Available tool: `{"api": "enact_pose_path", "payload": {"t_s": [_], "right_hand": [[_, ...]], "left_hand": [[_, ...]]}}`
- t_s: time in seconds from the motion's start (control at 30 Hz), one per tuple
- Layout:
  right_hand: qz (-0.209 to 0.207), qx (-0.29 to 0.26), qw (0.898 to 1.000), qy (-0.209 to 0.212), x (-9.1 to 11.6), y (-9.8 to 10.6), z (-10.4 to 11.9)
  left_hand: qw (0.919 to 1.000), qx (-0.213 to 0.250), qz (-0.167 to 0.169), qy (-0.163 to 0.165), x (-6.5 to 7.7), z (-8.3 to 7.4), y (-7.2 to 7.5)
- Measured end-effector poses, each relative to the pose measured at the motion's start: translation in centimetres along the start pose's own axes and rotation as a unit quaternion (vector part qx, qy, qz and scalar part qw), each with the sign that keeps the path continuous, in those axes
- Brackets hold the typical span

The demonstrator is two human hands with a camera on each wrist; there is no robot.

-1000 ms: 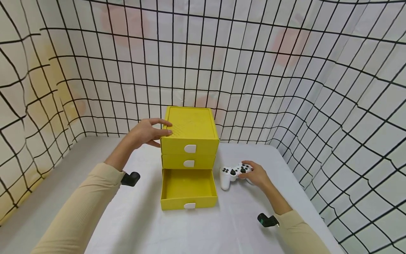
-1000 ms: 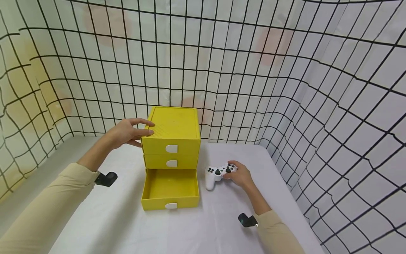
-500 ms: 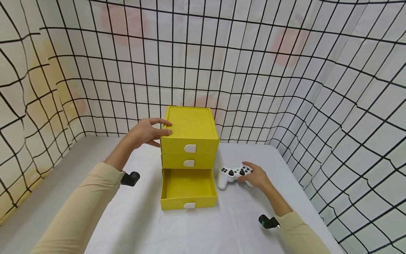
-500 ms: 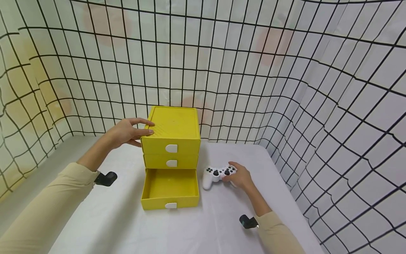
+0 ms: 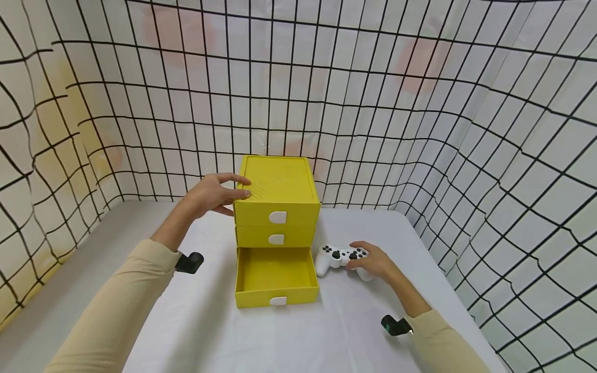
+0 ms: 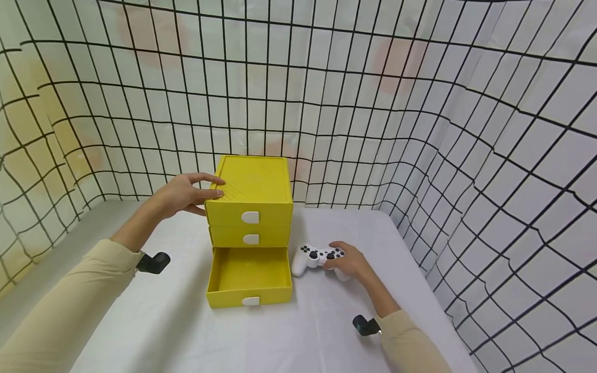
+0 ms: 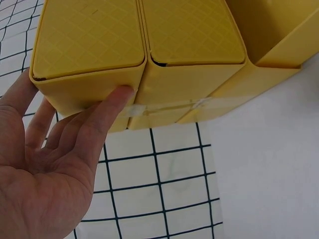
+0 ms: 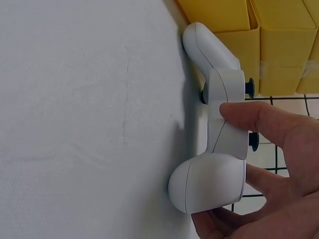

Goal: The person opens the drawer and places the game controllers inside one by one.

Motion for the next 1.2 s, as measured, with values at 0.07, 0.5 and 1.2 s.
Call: {"api": "enact_pose_path", "payload": {"t_s": [0.07,0.5,1.2], "right_hand": [[0.003,0.003,1.000,-0.005,0.1,-0.1,0.0],[-0.025,0.034,0.999,-0.007,1.0,0.2,0.5],[-0.049,0.081,0.995,0.033,3.3,3.7,4.7]], "left_hand": [[1.0000,0.000,0.000,-0.001,0.0,-0.1,0.0],[1.0000,0.002,0.003,0.002,0.1,-0.3,0.0],[1.0000,-0.005,-0.002,-0.006,0.1,0.1,0.2]]}}
Point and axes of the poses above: each hand's wrist, its own x-axis away from the middle knuckle, its own y-axis out of the back of the hand, z = x × y, the point moved 9 cm from there along -x, towards the middle knuckle, and after that the axes turned 2 degrees about -x, right-handed, at the moved point
